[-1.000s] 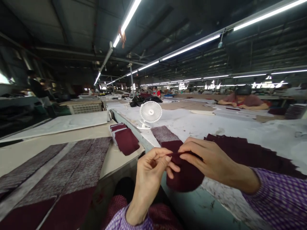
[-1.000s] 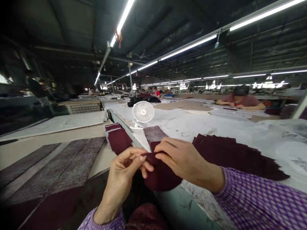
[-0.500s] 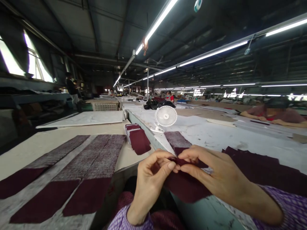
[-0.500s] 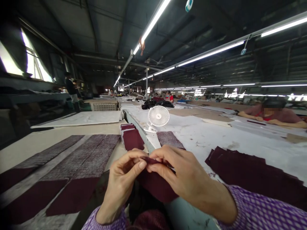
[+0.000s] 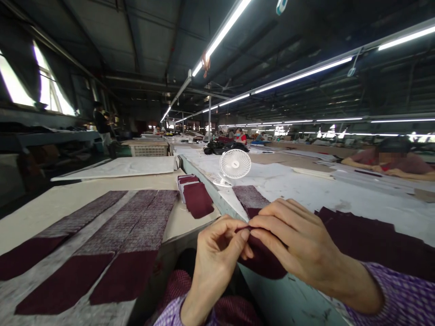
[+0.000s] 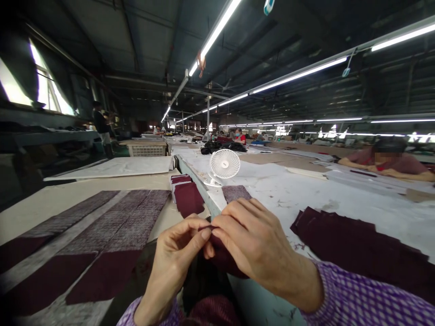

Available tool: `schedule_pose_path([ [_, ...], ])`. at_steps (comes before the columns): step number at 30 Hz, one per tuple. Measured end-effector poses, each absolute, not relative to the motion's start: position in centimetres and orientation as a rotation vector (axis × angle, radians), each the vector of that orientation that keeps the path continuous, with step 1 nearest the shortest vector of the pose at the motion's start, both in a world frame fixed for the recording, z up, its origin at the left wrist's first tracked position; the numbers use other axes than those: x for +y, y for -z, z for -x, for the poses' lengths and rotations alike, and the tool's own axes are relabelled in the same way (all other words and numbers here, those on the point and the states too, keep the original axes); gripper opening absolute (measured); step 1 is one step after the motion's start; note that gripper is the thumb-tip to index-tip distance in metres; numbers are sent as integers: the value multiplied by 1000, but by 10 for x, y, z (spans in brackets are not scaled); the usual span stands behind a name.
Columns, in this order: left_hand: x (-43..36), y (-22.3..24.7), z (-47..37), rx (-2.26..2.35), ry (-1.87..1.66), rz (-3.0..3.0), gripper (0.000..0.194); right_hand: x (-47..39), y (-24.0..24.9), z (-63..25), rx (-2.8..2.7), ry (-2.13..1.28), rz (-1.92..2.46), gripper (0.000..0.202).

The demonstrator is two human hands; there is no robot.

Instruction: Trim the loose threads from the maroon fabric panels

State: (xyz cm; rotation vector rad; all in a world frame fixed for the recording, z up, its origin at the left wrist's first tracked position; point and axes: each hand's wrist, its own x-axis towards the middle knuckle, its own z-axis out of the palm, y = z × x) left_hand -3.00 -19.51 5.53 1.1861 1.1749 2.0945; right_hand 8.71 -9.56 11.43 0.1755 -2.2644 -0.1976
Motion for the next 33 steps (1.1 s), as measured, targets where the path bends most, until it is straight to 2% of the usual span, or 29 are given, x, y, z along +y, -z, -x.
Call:
schedule_pose_path([
  [4,-198,-60,27,1341,-2072,-1274,15,-93,-115,-87,-2305,62,-182,12],
  [10,-197,-62,25,1398,-2052,-1233,16,-95,-112,-89,-2255,312,-170,16],
  [14,-195,-60,25,1302,-2079,-1111,14,-97,-111,-90,-2254,344,-166,15],
  [18,-197,-61,25,1270,-2075,-1128,14,-97,-111,-91,-2272,236,-151,12],
  [25,-203,-65,25,1403,-2024,-1381,13,-94,-118,-92,-2379,-156,-66,12],
  [33,-198,-55,30,1567,-1909,-1503,19,-90,-118,-90,-2463,-114,-103,17],
])
